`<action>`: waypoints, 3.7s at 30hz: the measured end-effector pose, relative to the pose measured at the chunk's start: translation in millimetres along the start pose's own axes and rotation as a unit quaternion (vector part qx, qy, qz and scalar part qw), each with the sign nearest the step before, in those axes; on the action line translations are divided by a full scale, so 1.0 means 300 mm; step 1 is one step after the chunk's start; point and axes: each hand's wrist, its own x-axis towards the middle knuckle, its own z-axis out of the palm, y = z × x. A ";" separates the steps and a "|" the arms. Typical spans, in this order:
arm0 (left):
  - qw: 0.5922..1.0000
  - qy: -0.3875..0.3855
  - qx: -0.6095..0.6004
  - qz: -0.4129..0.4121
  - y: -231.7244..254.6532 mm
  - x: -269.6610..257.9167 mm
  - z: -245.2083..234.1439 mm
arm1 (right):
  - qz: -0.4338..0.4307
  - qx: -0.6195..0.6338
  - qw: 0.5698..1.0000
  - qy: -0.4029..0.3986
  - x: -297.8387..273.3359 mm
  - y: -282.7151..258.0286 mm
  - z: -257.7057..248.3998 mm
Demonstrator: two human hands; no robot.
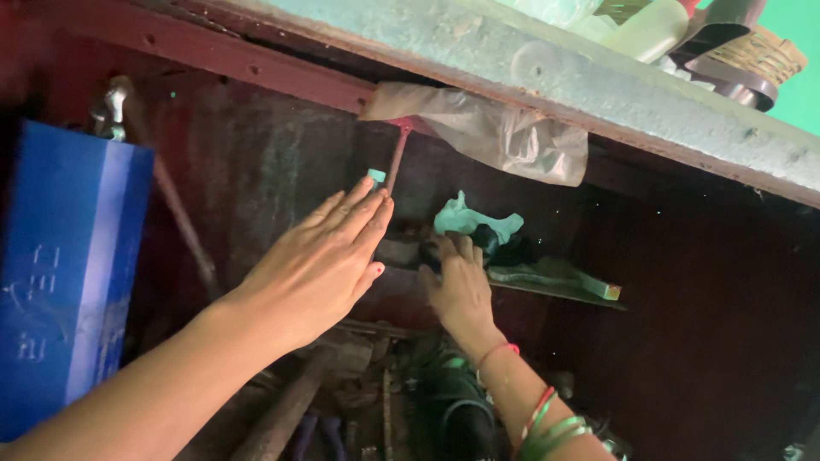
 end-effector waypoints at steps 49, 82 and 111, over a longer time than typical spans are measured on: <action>0.997 -0.058 -0.033 -0.026 -0.118 -0.405 -0.054 | -0.093 0.262 0.911 -0.304 -0.361 -0.734 0.425; 1.000 0.001 0.022 -0.006 0.003 0.018 0.196 | 0.122 0.045 0.991 -0.027 0.262 0.230 0.414; 0.998 -0.048 0.041 -0.031 -0.109 -0.071 0.145 | 0.121 -0.005 0.978 -0.170 0.399 0.277 0.491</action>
